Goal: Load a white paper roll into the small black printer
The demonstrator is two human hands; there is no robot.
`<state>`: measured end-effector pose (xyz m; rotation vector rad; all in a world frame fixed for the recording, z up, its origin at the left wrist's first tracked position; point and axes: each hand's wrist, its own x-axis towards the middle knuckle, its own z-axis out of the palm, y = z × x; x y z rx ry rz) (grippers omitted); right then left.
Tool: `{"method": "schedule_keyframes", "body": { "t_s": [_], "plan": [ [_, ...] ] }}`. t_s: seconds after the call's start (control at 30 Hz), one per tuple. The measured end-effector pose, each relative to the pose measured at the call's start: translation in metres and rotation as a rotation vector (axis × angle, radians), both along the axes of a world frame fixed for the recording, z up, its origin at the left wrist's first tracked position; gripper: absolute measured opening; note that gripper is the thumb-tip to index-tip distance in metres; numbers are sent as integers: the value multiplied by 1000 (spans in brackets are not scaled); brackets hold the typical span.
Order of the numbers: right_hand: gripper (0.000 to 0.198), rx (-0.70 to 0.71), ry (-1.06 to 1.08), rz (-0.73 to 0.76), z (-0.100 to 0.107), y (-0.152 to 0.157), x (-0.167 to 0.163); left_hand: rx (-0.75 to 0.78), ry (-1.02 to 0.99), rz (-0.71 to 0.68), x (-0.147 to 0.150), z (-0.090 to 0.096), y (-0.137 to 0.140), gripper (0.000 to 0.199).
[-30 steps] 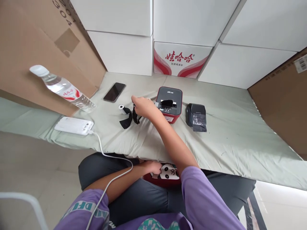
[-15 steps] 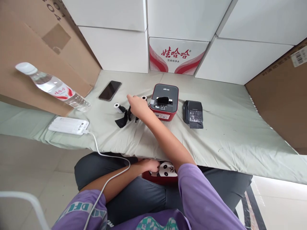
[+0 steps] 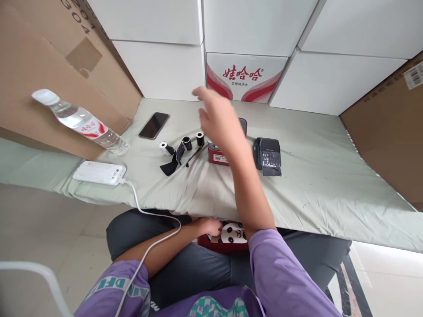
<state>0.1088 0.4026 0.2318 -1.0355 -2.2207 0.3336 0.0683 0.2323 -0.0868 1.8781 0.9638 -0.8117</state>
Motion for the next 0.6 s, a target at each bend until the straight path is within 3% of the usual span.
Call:
{"method": "schedule_keyframes", "body": {
  "t_s": [0.13,0.27,0.37,0.6],
  "plan": [
    [32,-1,75,-140,11,6,50,-4,3,2,-3,12,-1,42],
    [30,-203,30,-141,4,19,71,9,7,15,-5,25,-2,45],
    [32,-283,-53,-75,2,23,63,9,25,12,-5,30,0,47],
    [24,-310,-407,12,-3,13,20,3,42,19,-5,34,1,52]
  ]
}}
